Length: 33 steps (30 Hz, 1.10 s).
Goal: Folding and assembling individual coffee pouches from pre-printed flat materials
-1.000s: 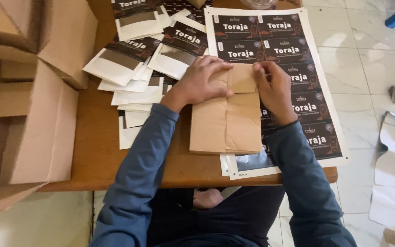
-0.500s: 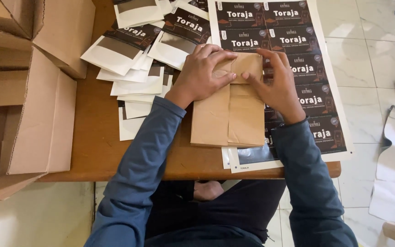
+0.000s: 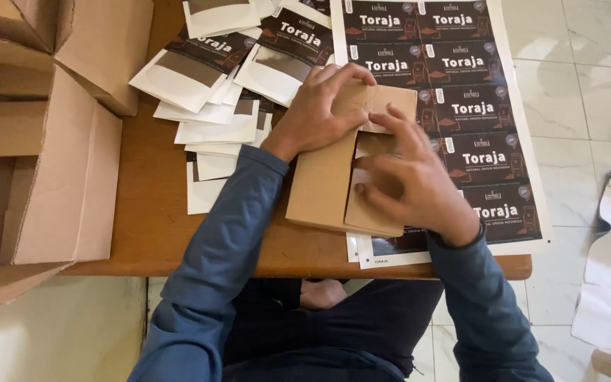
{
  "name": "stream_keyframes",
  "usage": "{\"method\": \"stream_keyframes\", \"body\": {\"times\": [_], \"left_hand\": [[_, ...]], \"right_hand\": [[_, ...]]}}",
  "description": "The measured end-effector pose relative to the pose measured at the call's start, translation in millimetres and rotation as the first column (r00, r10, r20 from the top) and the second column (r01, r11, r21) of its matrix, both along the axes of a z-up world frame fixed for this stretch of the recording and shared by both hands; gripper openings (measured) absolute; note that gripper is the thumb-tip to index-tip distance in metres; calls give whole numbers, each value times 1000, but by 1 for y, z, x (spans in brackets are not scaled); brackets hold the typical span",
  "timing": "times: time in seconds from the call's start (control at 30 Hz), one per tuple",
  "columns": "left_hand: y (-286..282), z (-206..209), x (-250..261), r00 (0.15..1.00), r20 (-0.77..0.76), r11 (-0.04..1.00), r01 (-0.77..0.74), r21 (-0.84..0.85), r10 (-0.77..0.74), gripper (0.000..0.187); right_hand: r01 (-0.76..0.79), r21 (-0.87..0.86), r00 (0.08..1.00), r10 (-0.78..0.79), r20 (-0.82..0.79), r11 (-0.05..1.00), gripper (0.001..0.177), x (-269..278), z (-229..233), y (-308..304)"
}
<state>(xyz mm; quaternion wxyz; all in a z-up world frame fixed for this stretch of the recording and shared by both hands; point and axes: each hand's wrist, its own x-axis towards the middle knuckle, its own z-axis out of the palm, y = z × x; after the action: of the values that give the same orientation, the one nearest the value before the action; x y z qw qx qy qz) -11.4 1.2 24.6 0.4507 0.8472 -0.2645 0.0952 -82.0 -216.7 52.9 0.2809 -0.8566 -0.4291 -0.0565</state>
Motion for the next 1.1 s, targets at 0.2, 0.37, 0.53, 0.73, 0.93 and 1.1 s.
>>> {"method": "stream_keyframes", "body": {"times": [0.2, 0.37, 0.53, 0.73, 0.93, 1.1], "left_hand": [[5, 12, -6, 994, -78, 994, 75, -77, -81, 31], [4, 6, -3, 996, -30, 996, 78, -45, -80, 33], [2, -2, 0, 995, 73, 998, 67, 6, -67, 32], [3, -9, 2, 994, 106, 998, 35, 59, -41, 37], [3, -10, 3, 993, 113, 996, 35, 77, -43, 40], [5, -13, 6, 997, 3, 993, 82, 80, -83, 55]], "right_hand": [[-7, -140, 1000, 10, 21, 990, 40, -4, 2, 6], [-27, -75, 1000, 26, -14, 997, 36, 0, -7, 7], [-54, 117, 993, 65, -98, 992, 31, -2, -5, 2], [-52, 98, 997, 57, -50, 994, 33, -2, -7, 4], [-43, 85, 995, 50, -83, 995, 35, -2, -7, 3], [-62, 91, 997, 66, -38, 994, 39, -1, -8, 2]]}}
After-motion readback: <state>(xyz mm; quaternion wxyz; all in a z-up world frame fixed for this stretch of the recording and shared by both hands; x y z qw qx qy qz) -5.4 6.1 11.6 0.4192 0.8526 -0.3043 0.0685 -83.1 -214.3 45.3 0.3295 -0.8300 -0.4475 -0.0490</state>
